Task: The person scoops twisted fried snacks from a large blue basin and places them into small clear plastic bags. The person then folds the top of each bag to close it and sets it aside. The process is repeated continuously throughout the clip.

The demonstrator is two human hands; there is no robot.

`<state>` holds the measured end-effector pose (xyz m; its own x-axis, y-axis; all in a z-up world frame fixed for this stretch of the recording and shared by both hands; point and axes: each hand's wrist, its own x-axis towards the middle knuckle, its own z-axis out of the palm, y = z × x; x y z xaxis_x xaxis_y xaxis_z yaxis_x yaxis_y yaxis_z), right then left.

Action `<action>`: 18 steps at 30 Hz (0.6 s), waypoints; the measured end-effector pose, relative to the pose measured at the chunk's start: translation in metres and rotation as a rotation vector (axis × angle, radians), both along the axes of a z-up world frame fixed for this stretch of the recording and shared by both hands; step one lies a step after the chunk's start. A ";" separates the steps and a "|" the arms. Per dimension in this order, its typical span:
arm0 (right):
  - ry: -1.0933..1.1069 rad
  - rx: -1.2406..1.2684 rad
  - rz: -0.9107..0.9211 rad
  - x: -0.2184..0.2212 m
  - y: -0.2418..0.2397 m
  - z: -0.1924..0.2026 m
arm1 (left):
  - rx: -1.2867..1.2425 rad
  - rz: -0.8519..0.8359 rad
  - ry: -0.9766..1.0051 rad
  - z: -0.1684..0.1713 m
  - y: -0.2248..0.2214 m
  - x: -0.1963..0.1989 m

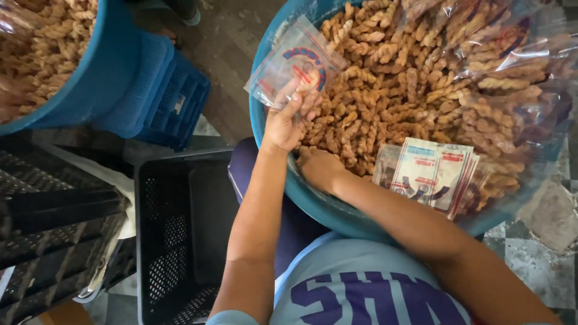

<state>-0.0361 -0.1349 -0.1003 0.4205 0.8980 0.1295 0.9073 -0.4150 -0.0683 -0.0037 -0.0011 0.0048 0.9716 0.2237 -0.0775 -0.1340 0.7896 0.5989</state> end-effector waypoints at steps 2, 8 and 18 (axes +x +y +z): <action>0.046 -0.093 0.080 0.002 -0.003 0.020 | -0.044 -0.019 -0.009 -0.013 -0.001 0.005; 0.458 -0.188 -0.064 0.015 -0.016 0.064 | -0.004 -0.067 0.033 0.003 -0.005 -0.005; 0.716 0.369 -0.554 0.057 -0.134 0.269 | 0.121 -0.188 0.094 0.037 -0.010 -0.017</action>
